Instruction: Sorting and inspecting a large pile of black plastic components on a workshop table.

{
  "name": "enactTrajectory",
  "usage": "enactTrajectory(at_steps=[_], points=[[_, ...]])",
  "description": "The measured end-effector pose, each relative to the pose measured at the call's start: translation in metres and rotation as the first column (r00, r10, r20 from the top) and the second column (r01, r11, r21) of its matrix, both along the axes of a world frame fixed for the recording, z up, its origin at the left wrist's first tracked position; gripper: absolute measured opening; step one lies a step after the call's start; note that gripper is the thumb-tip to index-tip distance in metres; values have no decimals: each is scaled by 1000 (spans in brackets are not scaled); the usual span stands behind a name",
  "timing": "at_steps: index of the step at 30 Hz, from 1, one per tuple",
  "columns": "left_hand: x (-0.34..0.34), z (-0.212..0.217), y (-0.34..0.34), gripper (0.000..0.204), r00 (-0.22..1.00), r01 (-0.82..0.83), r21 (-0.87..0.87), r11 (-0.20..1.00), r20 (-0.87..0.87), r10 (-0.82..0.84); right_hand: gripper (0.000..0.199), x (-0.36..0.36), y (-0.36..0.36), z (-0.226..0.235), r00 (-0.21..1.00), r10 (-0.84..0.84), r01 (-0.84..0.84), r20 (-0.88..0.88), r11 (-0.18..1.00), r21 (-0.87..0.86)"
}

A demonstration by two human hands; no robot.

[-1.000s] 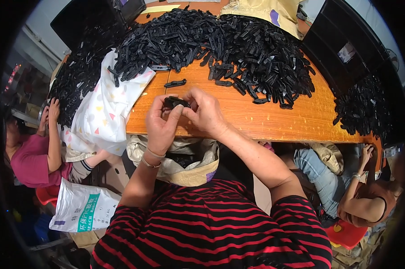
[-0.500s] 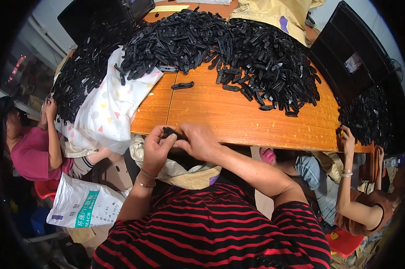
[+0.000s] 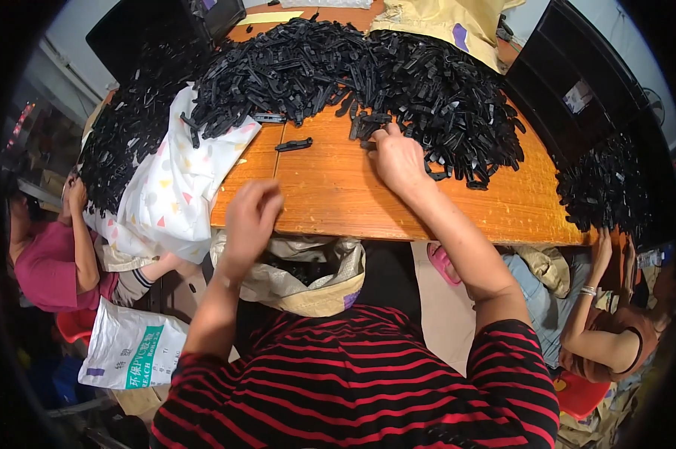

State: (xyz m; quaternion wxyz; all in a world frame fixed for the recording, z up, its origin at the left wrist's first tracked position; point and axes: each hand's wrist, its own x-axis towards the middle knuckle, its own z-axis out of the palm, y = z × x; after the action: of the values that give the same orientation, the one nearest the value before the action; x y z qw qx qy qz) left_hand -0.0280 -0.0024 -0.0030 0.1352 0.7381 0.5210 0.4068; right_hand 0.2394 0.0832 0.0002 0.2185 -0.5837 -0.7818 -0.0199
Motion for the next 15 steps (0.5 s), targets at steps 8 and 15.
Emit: enactTrajectory(at_steps=[8,15], points=[[12,-24,98,26,925,-125,93,988,-348,150,18,4,10,-14,990,144,-144,-11,988,-59],[17,-14,81,19,1000,23,-53,998,-12,-24,22,-32,-16,18,901,345,-322,-264,938,126]])
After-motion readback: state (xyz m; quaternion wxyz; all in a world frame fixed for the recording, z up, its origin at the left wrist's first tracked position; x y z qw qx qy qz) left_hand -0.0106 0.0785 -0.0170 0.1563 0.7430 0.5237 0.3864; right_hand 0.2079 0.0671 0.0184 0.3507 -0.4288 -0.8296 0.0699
